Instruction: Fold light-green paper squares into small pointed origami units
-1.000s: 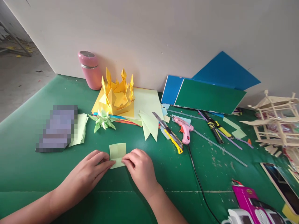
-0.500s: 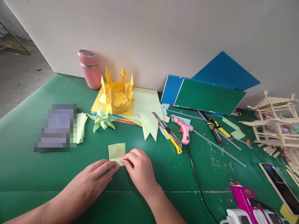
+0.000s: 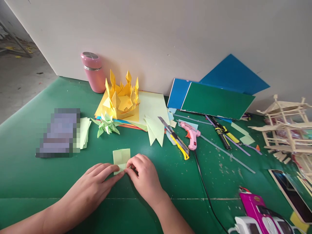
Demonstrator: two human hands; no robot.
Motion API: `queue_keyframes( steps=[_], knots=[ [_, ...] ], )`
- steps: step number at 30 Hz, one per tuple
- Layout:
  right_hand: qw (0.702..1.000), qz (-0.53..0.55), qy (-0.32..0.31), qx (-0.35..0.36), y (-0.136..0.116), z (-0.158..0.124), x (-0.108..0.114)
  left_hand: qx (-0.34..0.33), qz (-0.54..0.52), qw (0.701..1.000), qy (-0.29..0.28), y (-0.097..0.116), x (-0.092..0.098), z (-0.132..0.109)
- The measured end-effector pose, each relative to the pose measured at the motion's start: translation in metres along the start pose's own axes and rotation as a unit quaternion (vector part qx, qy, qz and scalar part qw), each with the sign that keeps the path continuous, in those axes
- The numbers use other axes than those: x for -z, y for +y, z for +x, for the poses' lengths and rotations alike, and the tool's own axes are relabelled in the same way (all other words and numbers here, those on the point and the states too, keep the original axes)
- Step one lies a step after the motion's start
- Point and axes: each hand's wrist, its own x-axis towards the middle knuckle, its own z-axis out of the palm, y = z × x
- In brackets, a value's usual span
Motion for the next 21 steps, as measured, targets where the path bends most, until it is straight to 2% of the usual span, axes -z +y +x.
queue_keyframes(
  steps=[3,9,14,18,21],
  knots=[
    [1.0,0.005,-0.015,-0.001,0.0,0.001,0.003,-0.004,-0.02,1.0,-0.009,-0.006,0.004,0.002],
    [0.999,0.021,-0.042,-0.015,0.001,0.001,0.009,-0.023,-0.139,0.99,-0.002,-0.023,0.016,0.005],
    [0.997,0.04,-0.061,-0.025,0.0,0.0,0.012,-0.044,-0.151,0.987,-0.015,-0.031,0.022,0.007],
    [0.997,0.054,-0.061,-0.016,0.001,-0.002,0.012,-0.035,-0.158,0.987,-0.013,-0.034,0.023,0.006],
    [0.994,0.099,-0.029,-0.022,0.007,-0.001,0.009,-0.029,-0.162,0.986,-0.017,-0.035,0.023,0.006]
  ],
)
